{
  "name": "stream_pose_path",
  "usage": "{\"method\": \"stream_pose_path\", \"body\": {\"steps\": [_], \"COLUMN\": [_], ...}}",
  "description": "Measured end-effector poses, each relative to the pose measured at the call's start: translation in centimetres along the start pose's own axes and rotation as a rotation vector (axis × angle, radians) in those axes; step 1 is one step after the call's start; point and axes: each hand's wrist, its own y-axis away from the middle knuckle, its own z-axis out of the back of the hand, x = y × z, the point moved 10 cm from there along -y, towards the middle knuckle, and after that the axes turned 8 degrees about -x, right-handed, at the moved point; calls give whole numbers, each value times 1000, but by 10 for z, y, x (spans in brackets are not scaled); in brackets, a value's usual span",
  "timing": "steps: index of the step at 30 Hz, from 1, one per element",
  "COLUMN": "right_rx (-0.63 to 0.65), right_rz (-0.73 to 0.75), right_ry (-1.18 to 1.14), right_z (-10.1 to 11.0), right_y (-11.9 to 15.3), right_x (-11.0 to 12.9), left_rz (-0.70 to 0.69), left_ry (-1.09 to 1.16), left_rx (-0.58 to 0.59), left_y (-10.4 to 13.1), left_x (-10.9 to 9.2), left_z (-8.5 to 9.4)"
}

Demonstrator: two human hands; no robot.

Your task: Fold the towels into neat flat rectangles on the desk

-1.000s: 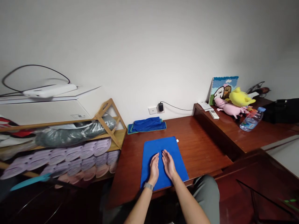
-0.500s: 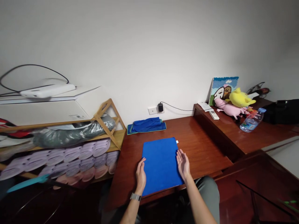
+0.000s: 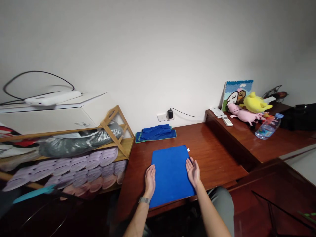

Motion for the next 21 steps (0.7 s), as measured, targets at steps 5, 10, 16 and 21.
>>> {"method": "stream_pose_path", "body": {"steps": [5,10,16,21], "right_rx": [-5,140,91,13], "right_rz": [11,-132,-235,-100], "right_ry": [-9,-7,25,-23], "right_z": [0,-57,-59,-18], "right_y": [1,14,6,-15], "right_x": [18,-47,-69,-2], "left_rz": [20,157,300,279], "left_ry": [49,79,96,142], "left_rx": [2,172,105,-17], "left_y": [3,26,18,-3], "left_x": [-5,31,43,2], "left_z": [-2,-68,-63,-4]}}
